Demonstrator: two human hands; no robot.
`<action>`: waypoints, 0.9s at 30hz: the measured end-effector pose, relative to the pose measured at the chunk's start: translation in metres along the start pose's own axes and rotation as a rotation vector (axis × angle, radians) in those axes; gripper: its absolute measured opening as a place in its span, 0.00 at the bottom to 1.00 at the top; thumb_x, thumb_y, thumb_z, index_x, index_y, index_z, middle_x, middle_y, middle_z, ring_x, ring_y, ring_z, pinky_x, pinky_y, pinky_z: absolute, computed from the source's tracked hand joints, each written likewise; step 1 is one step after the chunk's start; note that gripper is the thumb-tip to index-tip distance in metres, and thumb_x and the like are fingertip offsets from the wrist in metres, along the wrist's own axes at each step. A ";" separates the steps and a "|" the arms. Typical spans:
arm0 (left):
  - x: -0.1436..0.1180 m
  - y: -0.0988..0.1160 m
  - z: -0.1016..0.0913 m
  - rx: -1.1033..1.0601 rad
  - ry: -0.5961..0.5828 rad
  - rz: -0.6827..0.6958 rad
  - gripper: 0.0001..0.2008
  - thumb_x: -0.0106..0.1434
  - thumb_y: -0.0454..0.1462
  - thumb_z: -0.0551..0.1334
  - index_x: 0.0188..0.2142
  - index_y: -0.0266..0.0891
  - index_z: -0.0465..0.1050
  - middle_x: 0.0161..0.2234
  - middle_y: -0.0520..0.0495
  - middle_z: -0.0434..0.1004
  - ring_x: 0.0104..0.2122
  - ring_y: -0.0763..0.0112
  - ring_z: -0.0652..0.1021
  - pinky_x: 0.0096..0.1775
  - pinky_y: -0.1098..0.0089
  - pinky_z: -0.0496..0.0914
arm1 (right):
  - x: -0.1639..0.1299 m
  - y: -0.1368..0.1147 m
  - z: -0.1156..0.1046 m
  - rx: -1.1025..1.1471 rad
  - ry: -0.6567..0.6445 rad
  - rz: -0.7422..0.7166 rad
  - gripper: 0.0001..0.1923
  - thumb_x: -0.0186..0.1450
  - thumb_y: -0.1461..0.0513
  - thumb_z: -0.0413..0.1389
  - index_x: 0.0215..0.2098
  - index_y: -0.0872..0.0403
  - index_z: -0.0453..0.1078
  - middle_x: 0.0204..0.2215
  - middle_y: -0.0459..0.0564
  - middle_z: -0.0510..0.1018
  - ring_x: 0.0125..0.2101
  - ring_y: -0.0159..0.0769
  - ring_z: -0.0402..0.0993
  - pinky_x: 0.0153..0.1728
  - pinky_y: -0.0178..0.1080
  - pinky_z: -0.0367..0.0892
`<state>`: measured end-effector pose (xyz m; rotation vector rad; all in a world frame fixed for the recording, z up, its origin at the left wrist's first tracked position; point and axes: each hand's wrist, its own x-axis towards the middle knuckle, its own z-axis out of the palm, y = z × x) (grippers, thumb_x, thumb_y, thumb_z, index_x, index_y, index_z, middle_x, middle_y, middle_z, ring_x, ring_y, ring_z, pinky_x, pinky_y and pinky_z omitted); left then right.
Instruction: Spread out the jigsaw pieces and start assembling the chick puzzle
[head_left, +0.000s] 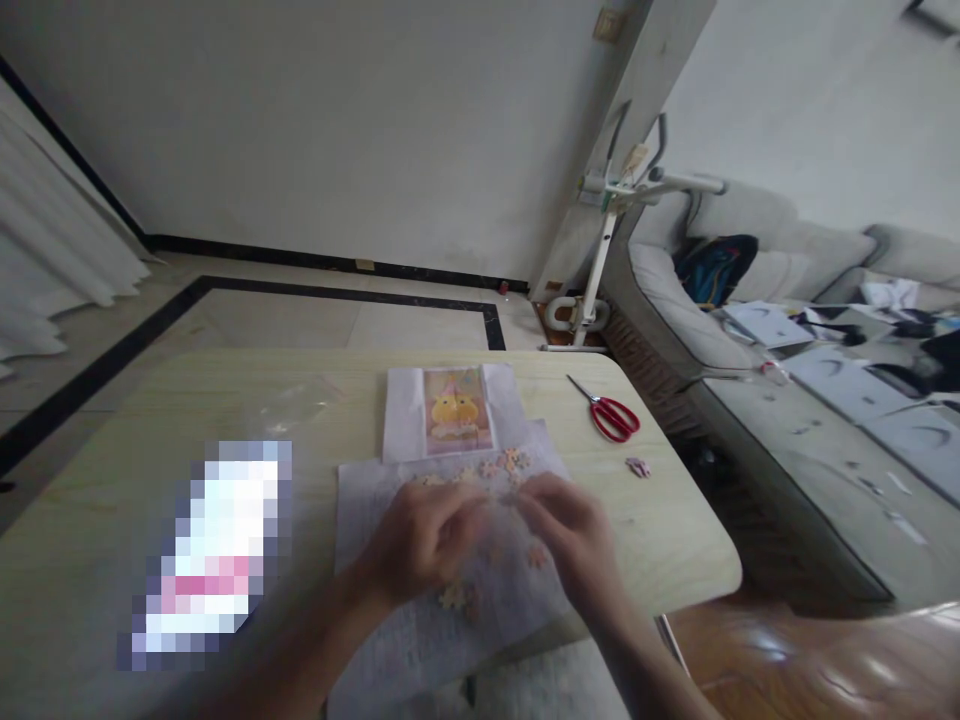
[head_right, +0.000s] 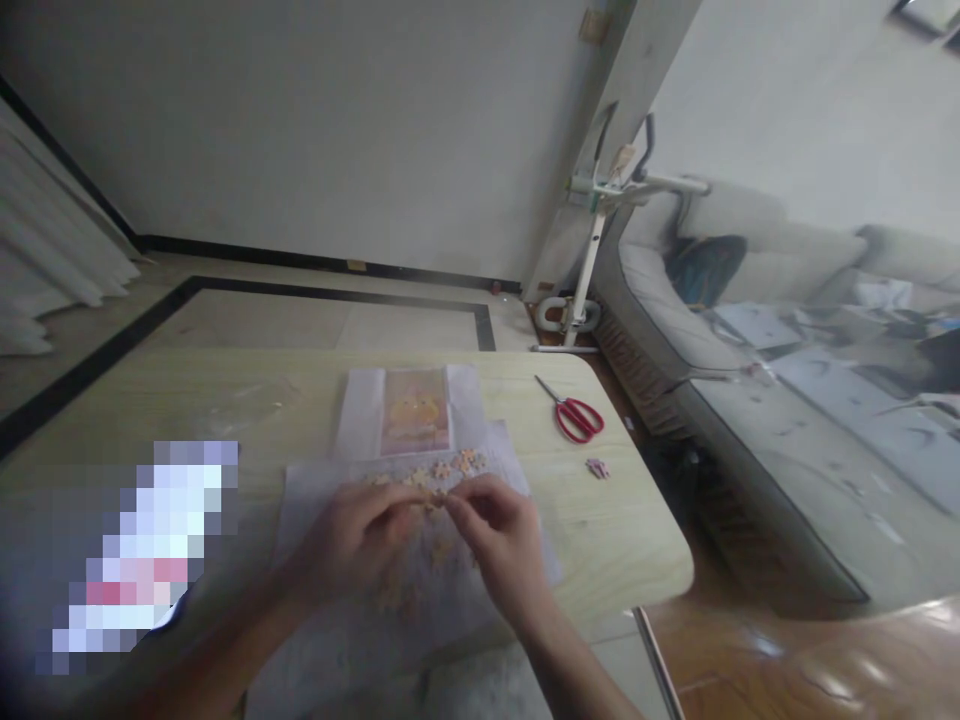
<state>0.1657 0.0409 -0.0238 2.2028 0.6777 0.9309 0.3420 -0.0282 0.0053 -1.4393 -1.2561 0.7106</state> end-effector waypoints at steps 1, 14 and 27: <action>0.001 0.000 -0.001 0.026 0.003 -0.009 0.11 0.67 0.36 0.54 0.32 0.38 0.73 0.23 0.51 0.73 0.24 0.74 0.74 0.28 0.75 0.65 | 0.002 0.000 0.000 0.087 -0.009 0.135 0.08 0.62 0.61 0.59 0.25 0.54 0.72 0.18 0.43 0.71 0.20 0.29 0.66 0.23 0.32 0.63; 0.005 -0.009 -0.018 0.195 0.090 -0.039 0.12 0.66 0.37 0.54 0.32 0.38 0.75 0.19 0.52 0.72 0.19 0.74 0.72 0.27 0.75 0.68 | 0.033 0.040 -0.046 -0.467 0.058 0.165 0.09 0.60 0.59 0.57 0.29 0.56 0.77 0.25 0.50 0.78 0.24 0.35 0.70 0.26 0.36 0.62; 0.004 -0.013 -0.023 0.154 0.123 -0.123 0.13 0.69 0.37 0.50 0.38 0.37 0.73 0.23 0.52 0.72 0.22 0.74 0.74 0.28 0.73 0.63 | 0.019 0.037 -0.034 -0.747 -0.071 -0.092 0.10 0.64 0.61 0.56 0.42 0.53 0.76 0.32 0.50 0.74 0.35 0.39 0.72 0.38 0.40 0.67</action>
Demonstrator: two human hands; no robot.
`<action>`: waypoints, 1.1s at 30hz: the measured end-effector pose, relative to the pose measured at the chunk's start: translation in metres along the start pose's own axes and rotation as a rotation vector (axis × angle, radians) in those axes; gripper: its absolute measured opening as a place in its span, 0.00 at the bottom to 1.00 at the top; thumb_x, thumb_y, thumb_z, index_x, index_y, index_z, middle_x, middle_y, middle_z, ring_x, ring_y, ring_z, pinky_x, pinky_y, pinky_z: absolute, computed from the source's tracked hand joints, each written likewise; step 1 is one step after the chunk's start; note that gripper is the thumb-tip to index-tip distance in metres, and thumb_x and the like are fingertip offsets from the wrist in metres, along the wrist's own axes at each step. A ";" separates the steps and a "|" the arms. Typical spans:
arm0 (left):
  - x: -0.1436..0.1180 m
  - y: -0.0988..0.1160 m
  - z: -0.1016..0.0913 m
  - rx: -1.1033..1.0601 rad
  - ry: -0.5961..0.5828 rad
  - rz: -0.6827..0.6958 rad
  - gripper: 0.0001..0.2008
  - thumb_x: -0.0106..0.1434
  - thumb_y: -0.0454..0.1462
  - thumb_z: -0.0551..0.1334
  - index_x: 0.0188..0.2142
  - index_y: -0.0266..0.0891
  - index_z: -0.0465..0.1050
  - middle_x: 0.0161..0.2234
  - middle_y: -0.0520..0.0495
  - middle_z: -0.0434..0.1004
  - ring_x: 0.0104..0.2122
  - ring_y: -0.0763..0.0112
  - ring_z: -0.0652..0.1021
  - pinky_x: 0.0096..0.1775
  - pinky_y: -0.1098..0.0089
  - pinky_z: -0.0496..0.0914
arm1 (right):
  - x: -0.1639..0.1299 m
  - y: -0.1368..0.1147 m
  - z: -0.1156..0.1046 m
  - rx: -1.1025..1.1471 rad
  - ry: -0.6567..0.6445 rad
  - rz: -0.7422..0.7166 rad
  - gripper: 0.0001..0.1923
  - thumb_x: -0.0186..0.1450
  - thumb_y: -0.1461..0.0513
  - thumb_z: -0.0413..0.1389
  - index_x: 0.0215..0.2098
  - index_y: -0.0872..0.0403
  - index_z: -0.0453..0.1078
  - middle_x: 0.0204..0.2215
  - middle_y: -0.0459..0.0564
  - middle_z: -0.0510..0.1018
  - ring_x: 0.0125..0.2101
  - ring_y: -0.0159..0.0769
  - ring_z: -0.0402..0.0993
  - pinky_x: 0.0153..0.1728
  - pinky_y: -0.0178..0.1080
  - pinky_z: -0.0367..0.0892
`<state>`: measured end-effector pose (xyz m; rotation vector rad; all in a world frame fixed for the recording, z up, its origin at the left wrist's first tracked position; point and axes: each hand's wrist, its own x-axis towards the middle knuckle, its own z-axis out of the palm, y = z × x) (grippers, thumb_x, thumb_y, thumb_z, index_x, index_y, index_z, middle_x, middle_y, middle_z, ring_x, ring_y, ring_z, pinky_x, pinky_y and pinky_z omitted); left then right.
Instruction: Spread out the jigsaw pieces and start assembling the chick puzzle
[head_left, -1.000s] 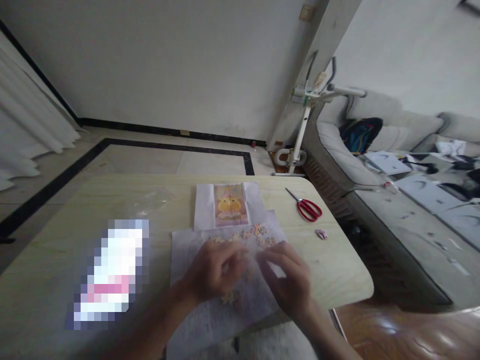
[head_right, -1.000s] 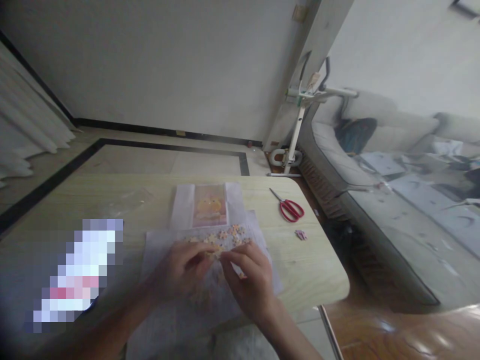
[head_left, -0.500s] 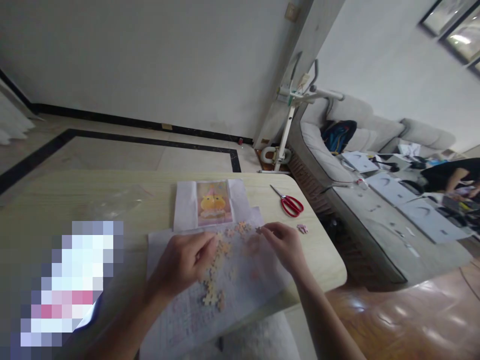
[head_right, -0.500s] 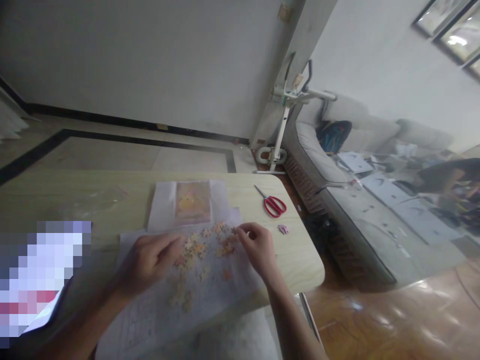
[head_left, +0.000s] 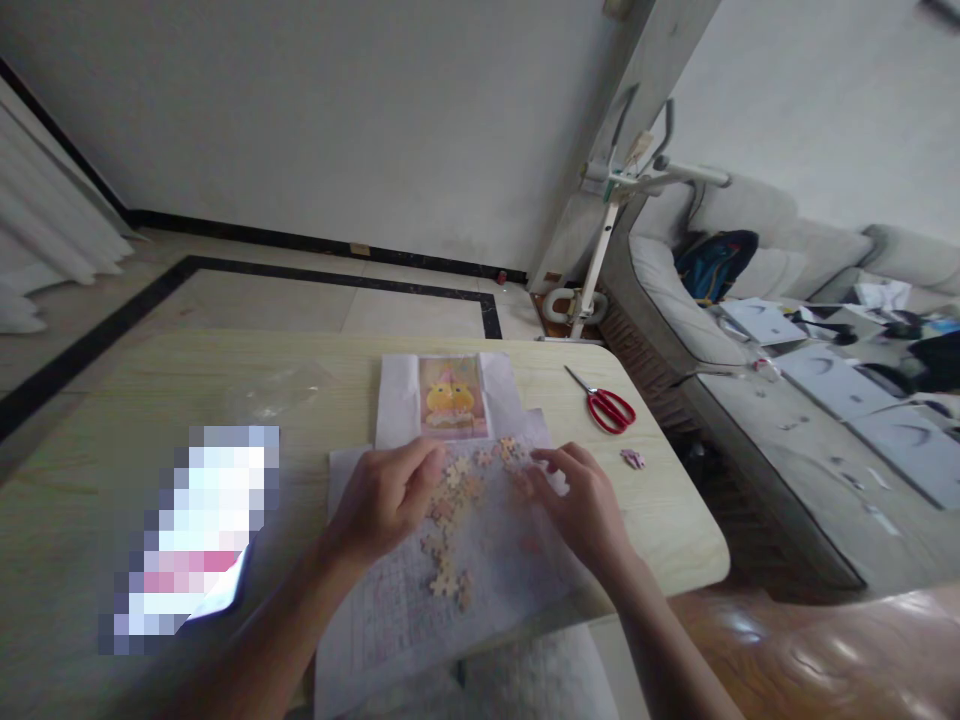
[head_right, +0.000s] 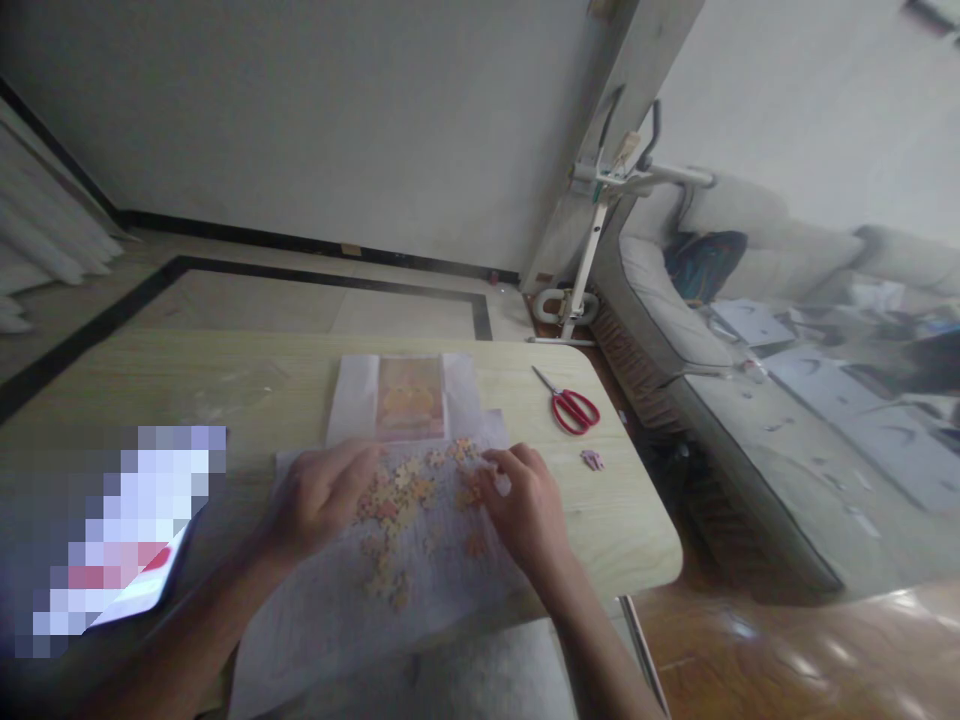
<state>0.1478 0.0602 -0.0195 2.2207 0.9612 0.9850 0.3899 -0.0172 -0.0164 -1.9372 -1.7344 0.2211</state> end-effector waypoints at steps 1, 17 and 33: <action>-0.001 0.000 0.000 -0.036 -0.014 -0.013 0.15 0.69 0.37 0.49 0.43 0.36 0.72 0.22 0.53 0.71 0.21 0.74 0.73 0.27 0.73 0.63 | -0.004 -0.007 0.002 0.030 -0.047 -0.067 0.09 0.64 0.62 0.56 0.41 0.52 0.75 0.33 0.50 0.74 0.36 0.39 0.72 0.38 0.40 0.67; 0.001 0.006 -0.002 -0.166 -0.022 0.008 0.19 0.64 0.36 0.46 0.50 0.34 0.67 0.26 0.50 0.73 0.24 0.71 0.73 0.28 0.70 0.66 | -0.009 -0.033 0.014 -0.075 -0.253 -0.281 0.07 0.67 0.62 0.54 0.34 0.51 0.74 0.29 0.49 0.72 0.33 0.38 0.69 0.33 0.38 0.65; 0.001 -0.006 0.011 -0.200 0.219 0.008 0.17 0.66 0.26 0.47 0.49 0.38 0.66 0.48 0.44 0.72 0.26 0.80 0.75 0.31 0.74 0.72 | -0.009 -0.026 0.008 0.146 -0.217 -0.211 0.09 0.67 0.63 0.52 0.32 0.53 0.74 0.31 0.50 0.74 0.32 0.36 0.72 0.34 0.37 0.67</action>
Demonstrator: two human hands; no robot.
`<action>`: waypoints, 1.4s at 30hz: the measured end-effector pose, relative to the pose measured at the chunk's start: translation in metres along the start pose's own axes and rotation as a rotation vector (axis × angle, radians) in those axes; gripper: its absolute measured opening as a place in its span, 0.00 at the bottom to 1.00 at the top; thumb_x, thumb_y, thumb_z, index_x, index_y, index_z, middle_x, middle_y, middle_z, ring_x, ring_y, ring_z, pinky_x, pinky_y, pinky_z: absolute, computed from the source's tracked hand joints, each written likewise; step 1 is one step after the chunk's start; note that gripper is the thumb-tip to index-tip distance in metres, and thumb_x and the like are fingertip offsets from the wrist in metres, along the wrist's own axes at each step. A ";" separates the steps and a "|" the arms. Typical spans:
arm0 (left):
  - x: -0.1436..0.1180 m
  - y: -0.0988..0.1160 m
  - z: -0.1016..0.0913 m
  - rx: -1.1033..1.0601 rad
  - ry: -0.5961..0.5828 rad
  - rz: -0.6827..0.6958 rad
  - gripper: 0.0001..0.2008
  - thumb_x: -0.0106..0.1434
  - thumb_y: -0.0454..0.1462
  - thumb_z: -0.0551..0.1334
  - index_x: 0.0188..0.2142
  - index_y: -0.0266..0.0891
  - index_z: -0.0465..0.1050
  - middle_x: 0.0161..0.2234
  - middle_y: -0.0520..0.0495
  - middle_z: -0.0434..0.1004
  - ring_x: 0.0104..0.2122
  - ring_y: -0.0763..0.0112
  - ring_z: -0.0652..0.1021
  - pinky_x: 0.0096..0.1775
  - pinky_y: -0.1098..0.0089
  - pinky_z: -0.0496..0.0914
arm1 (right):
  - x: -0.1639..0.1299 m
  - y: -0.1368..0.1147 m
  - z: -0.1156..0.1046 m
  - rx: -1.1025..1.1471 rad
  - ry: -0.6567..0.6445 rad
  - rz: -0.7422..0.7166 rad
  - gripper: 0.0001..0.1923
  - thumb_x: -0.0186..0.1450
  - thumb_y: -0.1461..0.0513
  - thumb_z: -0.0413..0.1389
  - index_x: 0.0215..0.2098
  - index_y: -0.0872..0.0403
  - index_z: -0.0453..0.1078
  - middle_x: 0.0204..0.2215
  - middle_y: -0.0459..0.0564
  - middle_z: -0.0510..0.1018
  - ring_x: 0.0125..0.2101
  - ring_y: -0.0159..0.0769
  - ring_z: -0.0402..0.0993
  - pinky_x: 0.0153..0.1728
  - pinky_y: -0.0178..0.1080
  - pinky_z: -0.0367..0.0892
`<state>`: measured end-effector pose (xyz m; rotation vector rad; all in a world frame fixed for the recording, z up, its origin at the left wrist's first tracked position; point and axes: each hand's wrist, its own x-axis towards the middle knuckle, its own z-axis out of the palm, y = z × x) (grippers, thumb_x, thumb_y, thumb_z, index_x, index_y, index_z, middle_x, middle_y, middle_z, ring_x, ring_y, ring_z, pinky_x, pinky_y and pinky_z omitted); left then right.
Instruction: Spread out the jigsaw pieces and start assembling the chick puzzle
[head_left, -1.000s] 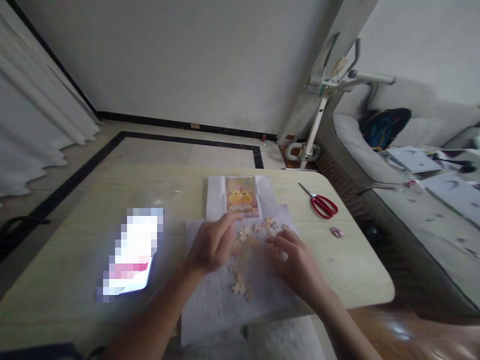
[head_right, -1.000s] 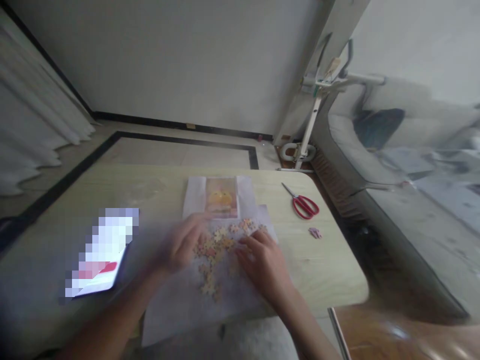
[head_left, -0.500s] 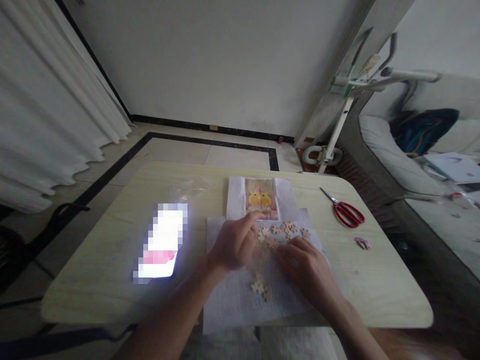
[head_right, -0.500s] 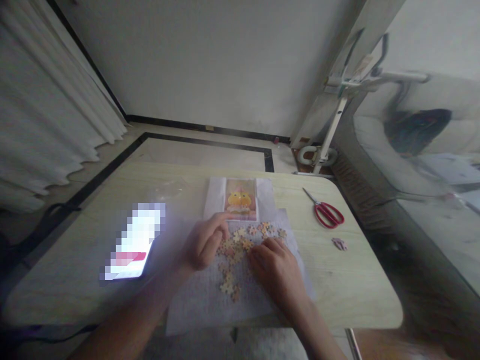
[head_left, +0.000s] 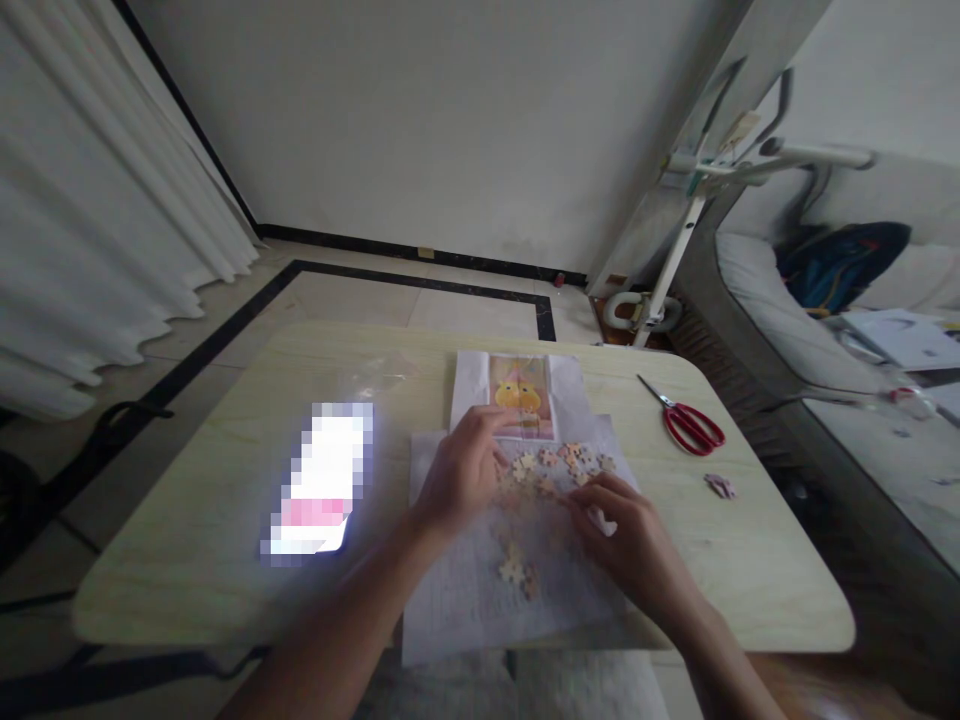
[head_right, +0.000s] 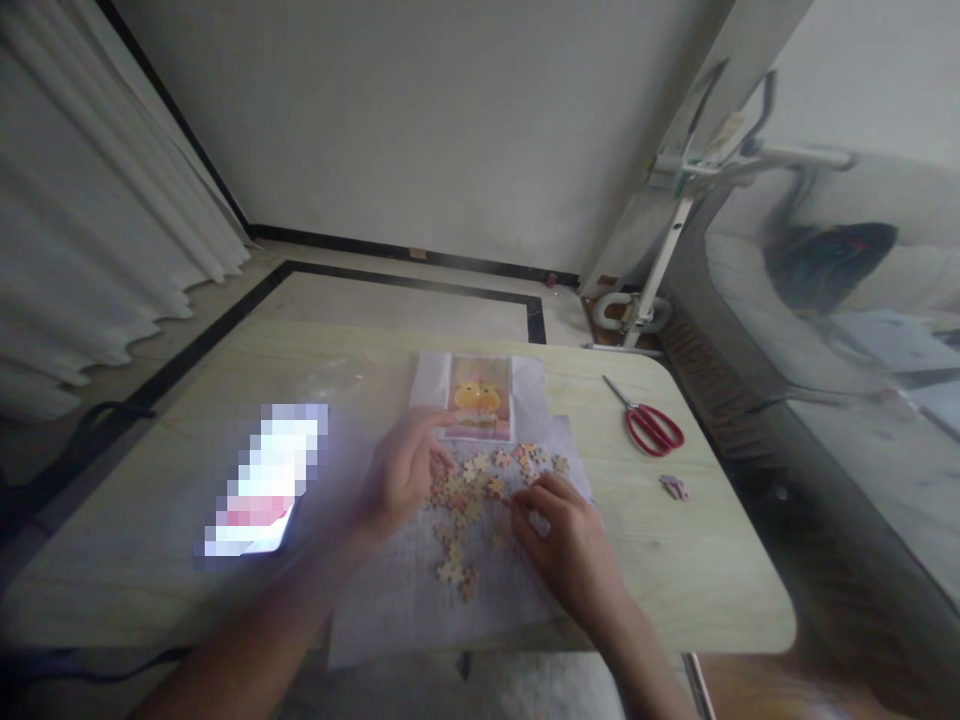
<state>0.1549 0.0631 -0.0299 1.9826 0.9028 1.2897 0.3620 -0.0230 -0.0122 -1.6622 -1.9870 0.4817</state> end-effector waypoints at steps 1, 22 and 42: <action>0.000 -0.002 0.001 -0.016 0.010 0.019 0.17 0.66 0.26 0.46 0.49 0.39 0.66 0.49 0.43 0.70 0.28 0.80 0.76 0.32 0.74 0.72 | 0.000 0.000 -0.002 -0.018 -0.003 0.013 0.09 0.67 0.62 0.52 0.32 0.53 0.74 0.31 0.50 0.74 0.32 0.36 0.72 0.34 0.38 0.67; 0.002 0.002 -0.007 0.056 -0.063 0.141 0.14 0.66 0.30 0.50 0.49 0.38 0.66 0.49 0.43 0.67 0.51 0.63 0.68 0.51 0.62 0.66 | -0.008 0.011 -0.012 -0.186 -0.054 0.054 0.05 0.64 0.63 0.57 0.38 0.50 0.75 0.32 0.49 0.73 0.34 0.37 0.70 0.34 0.37 0.66; 0.006 0.007 -0.005 0.111 -0.003 0.149 0.10 0.66 0.29 0.52 0.45 0.37 0.68 0.44 0.45 0.69 0.47 0.66 0.71 0.50 0.64 0.66 | -0.027 0.000 -0.008 -0.099 -0.009 0.040 0.06 0.66 0.62 0.56 0.40 0.51 0.74 0.33 0.49 0.72 0.34 0.37 0.69 0.34 0.38 0.65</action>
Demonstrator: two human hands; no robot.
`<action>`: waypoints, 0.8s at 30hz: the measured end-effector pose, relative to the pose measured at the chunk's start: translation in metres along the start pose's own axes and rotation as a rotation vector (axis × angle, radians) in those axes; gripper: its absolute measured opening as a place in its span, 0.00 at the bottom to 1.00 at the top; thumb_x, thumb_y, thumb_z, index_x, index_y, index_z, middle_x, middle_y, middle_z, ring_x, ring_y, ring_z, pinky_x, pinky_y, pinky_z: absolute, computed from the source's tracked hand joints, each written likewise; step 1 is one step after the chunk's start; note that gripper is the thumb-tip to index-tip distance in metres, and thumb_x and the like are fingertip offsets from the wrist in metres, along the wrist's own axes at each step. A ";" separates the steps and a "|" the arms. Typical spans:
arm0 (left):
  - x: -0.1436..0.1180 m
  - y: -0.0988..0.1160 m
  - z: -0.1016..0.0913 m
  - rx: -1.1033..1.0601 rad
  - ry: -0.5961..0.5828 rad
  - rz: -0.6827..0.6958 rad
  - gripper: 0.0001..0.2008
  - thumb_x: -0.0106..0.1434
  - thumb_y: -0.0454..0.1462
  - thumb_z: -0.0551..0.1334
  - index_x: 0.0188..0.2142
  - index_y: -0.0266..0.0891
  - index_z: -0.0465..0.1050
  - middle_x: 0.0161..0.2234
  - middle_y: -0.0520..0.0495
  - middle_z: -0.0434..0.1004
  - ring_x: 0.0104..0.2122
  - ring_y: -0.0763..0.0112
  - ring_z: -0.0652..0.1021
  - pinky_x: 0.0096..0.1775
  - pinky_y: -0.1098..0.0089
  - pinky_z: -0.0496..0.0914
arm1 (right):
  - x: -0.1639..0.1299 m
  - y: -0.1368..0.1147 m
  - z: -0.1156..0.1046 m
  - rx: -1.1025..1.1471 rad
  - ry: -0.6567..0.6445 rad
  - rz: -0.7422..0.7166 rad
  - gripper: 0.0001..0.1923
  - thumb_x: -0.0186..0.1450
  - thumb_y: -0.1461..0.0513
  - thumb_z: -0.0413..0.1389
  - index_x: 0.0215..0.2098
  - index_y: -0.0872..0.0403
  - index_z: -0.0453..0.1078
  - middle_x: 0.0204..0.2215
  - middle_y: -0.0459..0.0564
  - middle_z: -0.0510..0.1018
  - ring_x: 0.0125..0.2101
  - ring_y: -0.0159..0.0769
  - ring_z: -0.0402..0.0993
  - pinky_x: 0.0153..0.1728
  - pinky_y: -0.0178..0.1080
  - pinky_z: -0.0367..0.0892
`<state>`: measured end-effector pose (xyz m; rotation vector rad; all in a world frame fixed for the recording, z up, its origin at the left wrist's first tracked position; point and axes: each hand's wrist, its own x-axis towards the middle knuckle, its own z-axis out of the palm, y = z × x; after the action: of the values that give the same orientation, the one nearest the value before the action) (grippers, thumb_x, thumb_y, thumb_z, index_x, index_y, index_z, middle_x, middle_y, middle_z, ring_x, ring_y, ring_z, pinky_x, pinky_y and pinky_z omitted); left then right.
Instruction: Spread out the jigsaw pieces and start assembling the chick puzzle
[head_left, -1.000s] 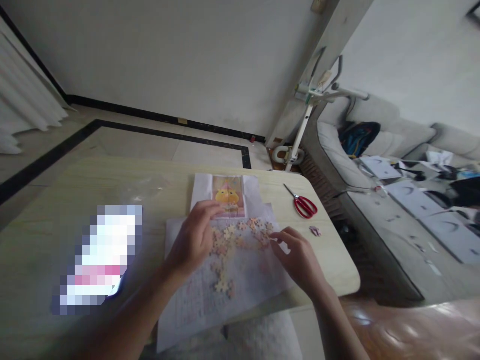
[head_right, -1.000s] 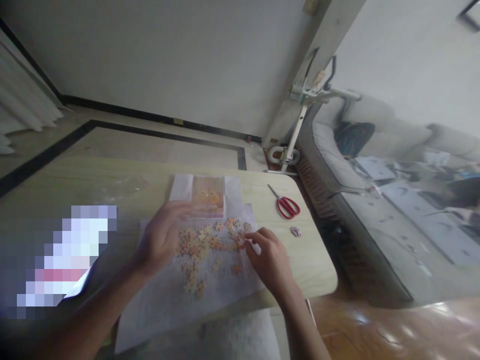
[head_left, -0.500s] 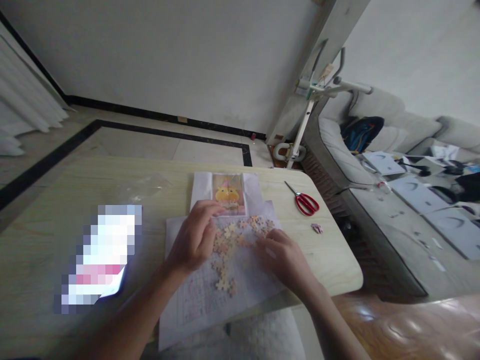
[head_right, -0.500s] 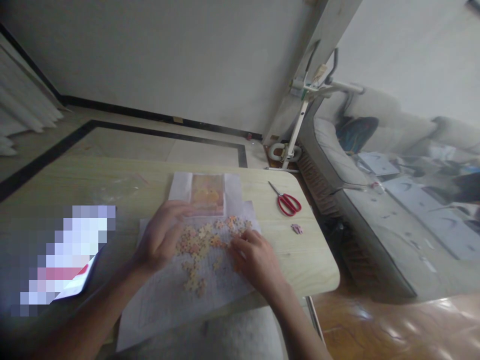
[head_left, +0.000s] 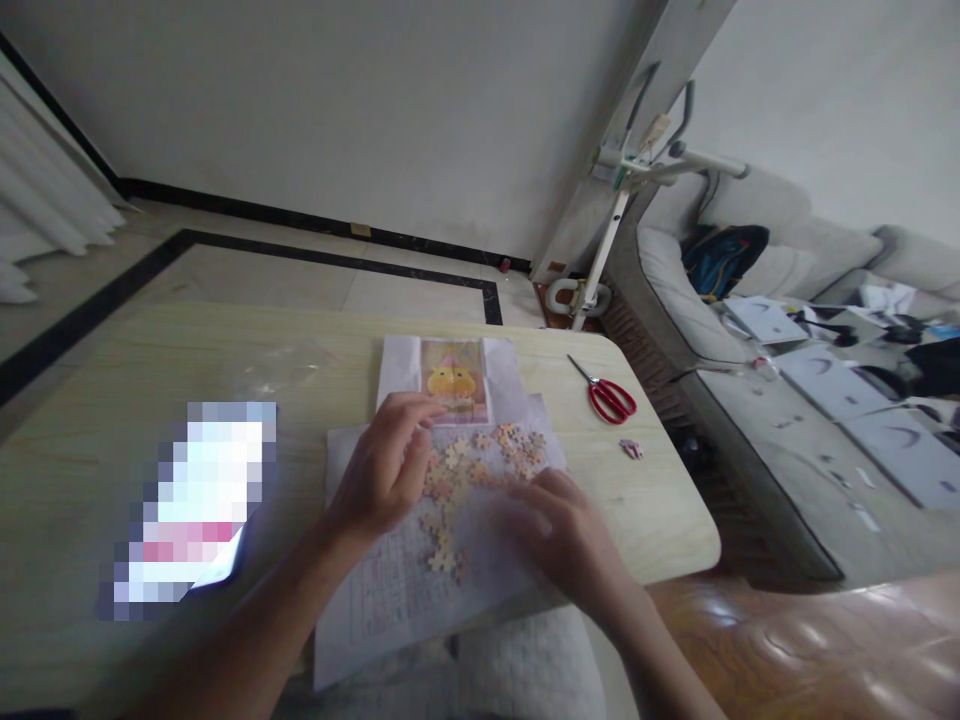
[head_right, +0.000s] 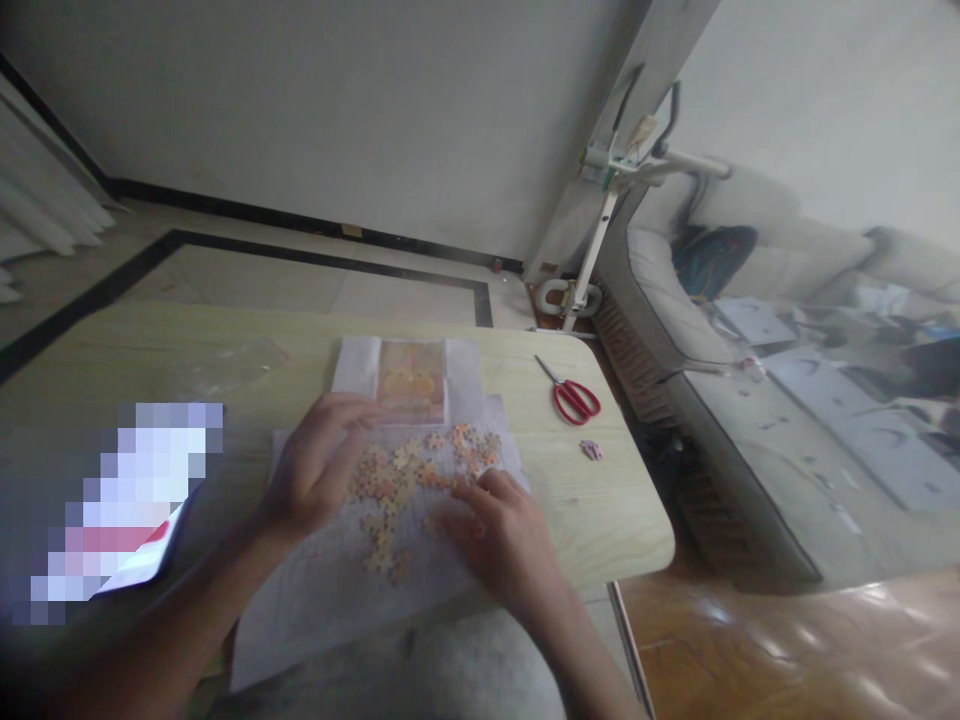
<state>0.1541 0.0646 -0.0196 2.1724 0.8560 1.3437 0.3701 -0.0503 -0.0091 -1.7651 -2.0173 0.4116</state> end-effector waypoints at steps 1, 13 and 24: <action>0.000 0.000 0.000 0.004 0.000 -0.001 0.10 0.66 0.29 0.52 0.44 0.37 0.68 0.44 0.45 0.69 0.47 0.66 0.71 0.50 0.65 0.66 | -0.001 -0.003 0.003 -0.009 -0.040 -0.010 0.05 0.66 0.61 0.55 0.37 0.52 0.73 0.32 0.49 0.71 0.33 0.36 0.68 0.33 0.37 0.64; 0.000 -0.001 0.001 0.028 0.022 0.005 0.09 0.66 0.29 0.53 0.44 0.37 0.68 0.43 0.45 0.70 0.46 0.67 0.71 0.49 0.65 0.67 | 0.000 -0.012 0.013 -0.011 -0.066 -0.064 0.13 0.69 0.60 0.51 0.26 0.54 0.67 0.27 0.47 0.66 0.29 0.32 0.64 0.29 0.35 0.59; -0.001 -0.002 0.002 0.040 0.022 -0.029 0.09 0.67 0.31 0.53 0.45 0.39 0.68 0.43 0.45 0.71 0.46 0.66 0.72 0.49 0.63 0.68 | 0.000 0.000 0.010 -0.055 0.064 0.050 0.09 0.67 0.62 0.52 0.41 0.52 0.74 0.31 0.51 0.72 0.32 0.38 0.70 0.33 0.40 0.66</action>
<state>0.1552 0.0652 -0.0220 2.1710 0.9268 1.3498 0.3651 -0.0495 -0.0173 -1.8411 -1.9610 0.3138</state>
